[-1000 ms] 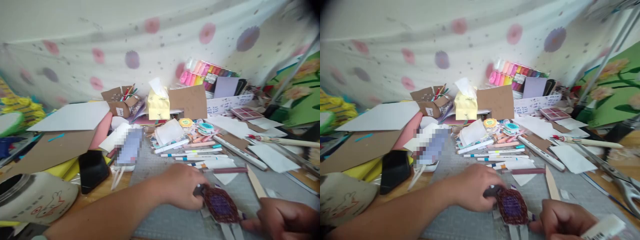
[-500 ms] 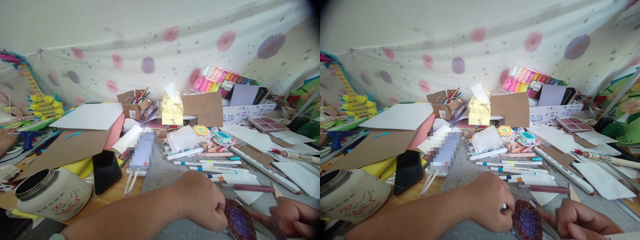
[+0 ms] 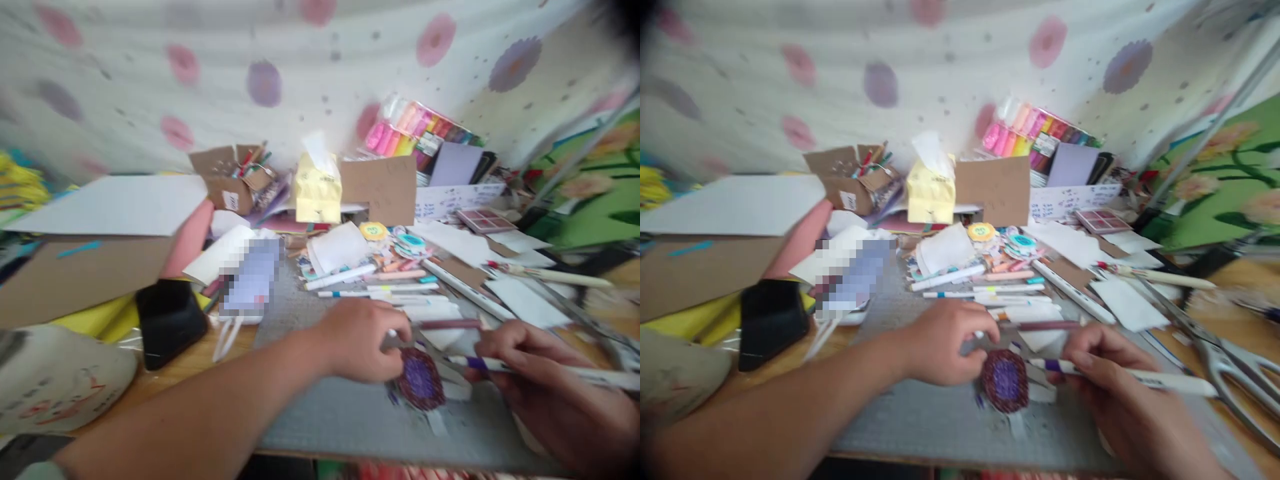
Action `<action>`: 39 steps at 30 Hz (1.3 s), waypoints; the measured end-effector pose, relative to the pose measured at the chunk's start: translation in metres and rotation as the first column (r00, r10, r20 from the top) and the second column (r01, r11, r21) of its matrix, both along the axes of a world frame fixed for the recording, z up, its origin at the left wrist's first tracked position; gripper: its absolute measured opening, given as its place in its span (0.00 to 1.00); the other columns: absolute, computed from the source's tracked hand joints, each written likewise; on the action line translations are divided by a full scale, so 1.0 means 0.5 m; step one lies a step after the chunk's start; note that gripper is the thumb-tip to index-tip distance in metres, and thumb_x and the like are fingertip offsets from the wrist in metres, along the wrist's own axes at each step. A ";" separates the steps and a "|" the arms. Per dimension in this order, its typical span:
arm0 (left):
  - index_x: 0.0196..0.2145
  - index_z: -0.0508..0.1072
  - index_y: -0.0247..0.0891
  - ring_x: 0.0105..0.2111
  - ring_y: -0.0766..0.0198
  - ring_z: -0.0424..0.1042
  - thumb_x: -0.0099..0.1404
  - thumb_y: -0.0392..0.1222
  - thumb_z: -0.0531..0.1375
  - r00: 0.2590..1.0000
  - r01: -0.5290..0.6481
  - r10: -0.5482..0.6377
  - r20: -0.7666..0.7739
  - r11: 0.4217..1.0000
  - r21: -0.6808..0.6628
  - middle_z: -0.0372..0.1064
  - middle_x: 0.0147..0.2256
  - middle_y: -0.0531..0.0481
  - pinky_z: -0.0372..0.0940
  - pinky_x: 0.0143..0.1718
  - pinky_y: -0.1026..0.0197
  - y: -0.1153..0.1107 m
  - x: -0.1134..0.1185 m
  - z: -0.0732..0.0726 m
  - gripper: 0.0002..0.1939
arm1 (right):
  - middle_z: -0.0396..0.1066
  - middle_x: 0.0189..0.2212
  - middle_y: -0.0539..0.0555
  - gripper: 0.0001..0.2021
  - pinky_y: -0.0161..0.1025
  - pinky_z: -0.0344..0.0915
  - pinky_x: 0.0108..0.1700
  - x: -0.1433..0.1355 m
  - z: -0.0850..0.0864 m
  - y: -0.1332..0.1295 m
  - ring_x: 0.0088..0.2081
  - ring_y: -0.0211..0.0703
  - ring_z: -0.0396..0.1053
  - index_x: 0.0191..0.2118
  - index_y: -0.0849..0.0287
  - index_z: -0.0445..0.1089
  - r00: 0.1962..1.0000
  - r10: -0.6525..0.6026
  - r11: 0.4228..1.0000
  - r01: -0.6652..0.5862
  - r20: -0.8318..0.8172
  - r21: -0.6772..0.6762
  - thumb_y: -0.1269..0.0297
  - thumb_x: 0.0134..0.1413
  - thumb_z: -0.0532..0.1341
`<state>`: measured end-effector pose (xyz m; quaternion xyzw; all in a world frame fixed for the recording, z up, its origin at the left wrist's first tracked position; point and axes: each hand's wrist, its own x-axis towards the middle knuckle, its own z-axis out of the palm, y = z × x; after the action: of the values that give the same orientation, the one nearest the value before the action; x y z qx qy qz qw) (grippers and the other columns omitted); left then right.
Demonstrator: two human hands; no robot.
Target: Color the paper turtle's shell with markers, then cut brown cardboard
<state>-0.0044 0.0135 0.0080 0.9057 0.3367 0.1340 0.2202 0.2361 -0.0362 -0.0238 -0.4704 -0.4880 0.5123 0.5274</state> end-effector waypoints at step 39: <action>0.37 0.71 0.42 0.40 0.48 0.69 0.50 0.53 0.63 0.963 -0.053 0.077 -0.257 0.994 0.099 0.69 0.36 0.46 0.64 0.41 0.47 -0.038 0.039 -0.005 0.18 | 0.60 0.17 0.45 0.11 0.33 0.53 0.22 -0.028 0.023 -0.074 0.20 0.34 0.56 0.22 0.56 0.58 0.825 0.265 0.941 -0.335 0.499 0.054 0.70 0.52 0.59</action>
<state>0.0151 -0.0056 0.0053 0.9130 0.3858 0.0365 0.1278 0.2221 -0.0732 -0.0125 -0.4629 -0.7066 0.4193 0.3326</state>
